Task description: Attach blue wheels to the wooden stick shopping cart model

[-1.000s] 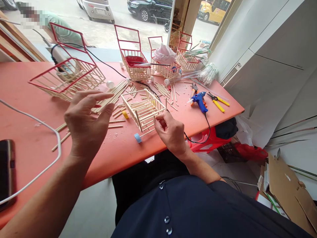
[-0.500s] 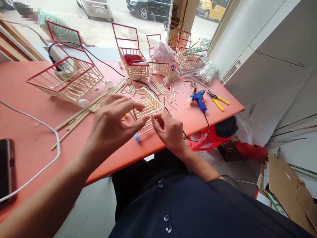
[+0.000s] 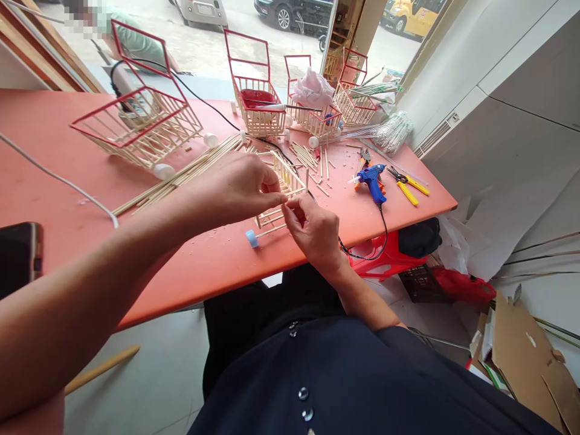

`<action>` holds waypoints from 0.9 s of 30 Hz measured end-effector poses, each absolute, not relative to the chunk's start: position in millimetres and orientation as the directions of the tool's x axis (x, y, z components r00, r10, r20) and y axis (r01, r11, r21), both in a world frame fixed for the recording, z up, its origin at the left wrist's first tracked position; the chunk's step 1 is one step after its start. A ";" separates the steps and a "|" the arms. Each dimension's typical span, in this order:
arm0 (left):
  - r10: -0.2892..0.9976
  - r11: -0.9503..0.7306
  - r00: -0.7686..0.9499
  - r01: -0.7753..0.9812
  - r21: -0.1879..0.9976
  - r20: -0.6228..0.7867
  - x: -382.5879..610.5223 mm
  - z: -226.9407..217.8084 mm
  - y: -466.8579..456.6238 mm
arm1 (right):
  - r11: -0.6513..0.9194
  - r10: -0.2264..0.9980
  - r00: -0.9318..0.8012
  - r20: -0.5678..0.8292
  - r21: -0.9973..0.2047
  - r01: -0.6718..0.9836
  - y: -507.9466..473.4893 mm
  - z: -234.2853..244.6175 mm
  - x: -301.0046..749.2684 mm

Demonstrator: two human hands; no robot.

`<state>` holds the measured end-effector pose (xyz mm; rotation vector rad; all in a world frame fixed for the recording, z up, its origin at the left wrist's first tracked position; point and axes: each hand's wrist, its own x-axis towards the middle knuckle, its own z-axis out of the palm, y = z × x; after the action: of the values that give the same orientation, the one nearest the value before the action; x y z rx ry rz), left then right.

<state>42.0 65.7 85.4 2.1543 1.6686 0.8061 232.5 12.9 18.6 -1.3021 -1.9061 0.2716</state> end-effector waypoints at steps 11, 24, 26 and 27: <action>0.931 -0.334 0.366 0.847 0.413 0.002 52.8 114.1 60.5 | 0.471 0.835 -0.157 0.527 -0.538 0.699 13.1 15.3 230.6; 0.901 -0.393 0.433 0.832 0.392 -0.014 48.2 115.2 61.9 | 0.463 0.828 -0.169 0.534 -0.483 0.743 13.3 14.4 228.5; 0.902 -0.390 0.432 0.831 0.398 -0.018 47.6 114.2 61.7 | 0.465 0.828 -0.166 0.536 -0.490 0.737 14.0 13.2 228.5; 0.904 -0.384 0.427 0.833 0.399 -0.022 46.6 113.4 61.8 | 0.468 0.825 -0.163 0.541 -0.494 0.733 14.5 12.0 228.2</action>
<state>46.6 61.8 113.4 2.3358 1.4874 0.2823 228.2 14.5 12.0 -1.2986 -1.9276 0.1484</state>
